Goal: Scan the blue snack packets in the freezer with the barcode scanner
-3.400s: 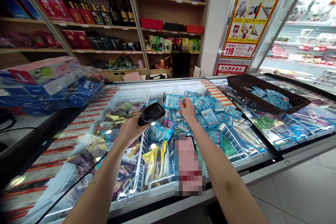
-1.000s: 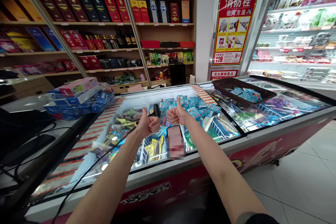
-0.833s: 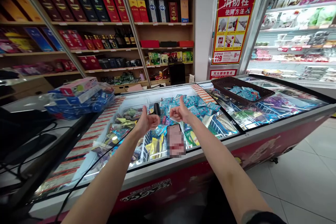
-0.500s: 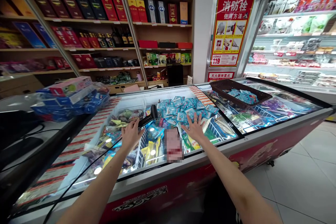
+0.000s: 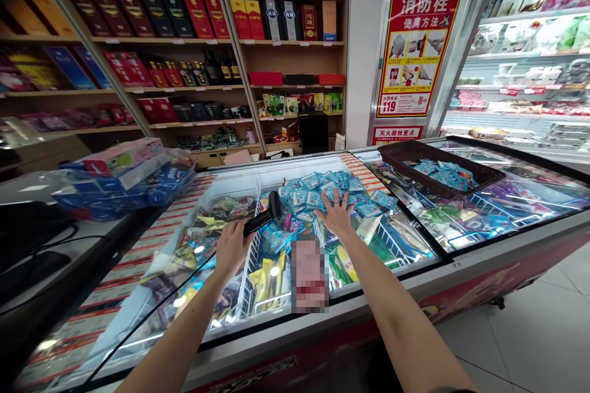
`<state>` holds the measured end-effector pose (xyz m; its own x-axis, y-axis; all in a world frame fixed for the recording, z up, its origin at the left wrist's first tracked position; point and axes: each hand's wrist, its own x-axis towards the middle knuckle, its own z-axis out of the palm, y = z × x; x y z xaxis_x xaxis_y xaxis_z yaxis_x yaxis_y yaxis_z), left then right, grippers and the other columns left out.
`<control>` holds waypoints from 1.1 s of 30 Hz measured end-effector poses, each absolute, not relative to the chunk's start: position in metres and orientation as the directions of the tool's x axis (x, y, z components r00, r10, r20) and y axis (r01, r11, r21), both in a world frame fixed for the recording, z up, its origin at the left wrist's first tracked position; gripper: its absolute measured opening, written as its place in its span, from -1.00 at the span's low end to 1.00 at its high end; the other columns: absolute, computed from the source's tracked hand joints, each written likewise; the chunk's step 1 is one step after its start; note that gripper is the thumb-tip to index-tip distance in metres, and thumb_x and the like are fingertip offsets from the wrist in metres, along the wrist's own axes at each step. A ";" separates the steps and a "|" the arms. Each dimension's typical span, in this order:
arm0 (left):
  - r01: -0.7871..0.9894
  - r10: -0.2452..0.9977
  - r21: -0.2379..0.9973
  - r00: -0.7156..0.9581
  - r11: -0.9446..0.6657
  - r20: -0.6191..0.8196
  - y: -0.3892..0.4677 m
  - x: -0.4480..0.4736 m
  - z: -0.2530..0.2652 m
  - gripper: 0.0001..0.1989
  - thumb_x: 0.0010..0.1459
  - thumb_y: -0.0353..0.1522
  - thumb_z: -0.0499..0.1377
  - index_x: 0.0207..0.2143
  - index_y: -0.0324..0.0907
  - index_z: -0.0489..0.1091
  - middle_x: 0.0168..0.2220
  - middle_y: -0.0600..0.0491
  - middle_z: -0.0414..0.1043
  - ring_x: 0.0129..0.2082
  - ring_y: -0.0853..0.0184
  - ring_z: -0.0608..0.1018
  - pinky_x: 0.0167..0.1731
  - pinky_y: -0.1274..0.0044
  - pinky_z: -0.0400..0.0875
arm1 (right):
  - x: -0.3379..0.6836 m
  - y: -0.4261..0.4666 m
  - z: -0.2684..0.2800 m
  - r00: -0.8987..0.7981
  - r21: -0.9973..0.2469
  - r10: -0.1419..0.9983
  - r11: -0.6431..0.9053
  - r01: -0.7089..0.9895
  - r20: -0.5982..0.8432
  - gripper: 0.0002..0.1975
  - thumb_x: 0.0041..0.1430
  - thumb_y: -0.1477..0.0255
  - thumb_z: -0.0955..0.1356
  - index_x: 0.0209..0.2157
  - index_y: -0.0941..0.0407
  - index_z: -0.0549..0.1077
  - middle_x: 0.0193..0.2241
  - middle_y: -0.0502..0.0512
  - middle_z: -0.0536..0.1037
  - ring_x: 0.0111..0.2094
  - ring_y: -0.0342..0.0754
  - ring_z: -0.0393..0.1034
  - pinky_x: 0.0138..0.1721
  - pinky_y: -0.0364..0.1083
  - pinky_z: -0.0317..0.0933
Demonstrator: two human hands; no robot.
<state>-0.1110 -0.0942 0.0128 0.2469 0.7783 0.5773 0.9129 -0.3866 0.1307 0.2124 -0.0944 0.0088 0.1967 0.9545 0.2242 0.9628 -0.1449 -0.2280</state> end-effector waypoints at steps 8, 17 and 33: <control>0.798 0.742 0.333 0.201 -0.503 0.640 -0.111 -0.053 0.045 -0.57 0.23 -0.19 0.03 0.11 -0.12 0.25 -0.01 -0.11 0.33 0.05 0.11 0.35 0.08 0.30 0.24 | 0.198 -0.125 0.037 0.262 -0.530 0.755 0.132 0.838 0.602 -0.42 0.31 0.11 0.11 0.16 0.17 0.33 0.20 0.29 0.27 0.26 0.21 0.01 0.22 0.21 -0.08; 0.508 0.709 0.502 0.409 -0.700 0.575 -0.127 0.041 0.076 -0.54 0.18 -0.21 0.13 0.13 -0.05 0.28 0.08 -0.09 0.29 0.10 0.18 0.36 0.08 0.33 0.30 | 0.178 -0.117 0.071 0.213 -0.817 0.925 0.377 -0.436 0.314 -0.54 0.12 0.21 0.34 0.03 0.04 0.26 -0.19 0.06 0.55 -0.25 -0.04 0.49 -0.18 -0.04 0.35; 0.836 0.802 0.252 0.315 -0.488 0.508 -0.035 0.066 0.036 -0.46 0.21 -0.04 0.01 0.10 -0.16 0.32 -0.04 -0.16 0.38 0.01 0.06 0.39 -0.01 0.26 0.27 | 0.269 -0.114 0.058 0.004 -0.979 1.000 0.030 -0.200 0.030 -0.63 -0.04 0.24 0.42 -0.19 0.13 0.45 -0.40 0.13 0.58 -0.75 -0.17 0.23 -0.77 -0.13 0.07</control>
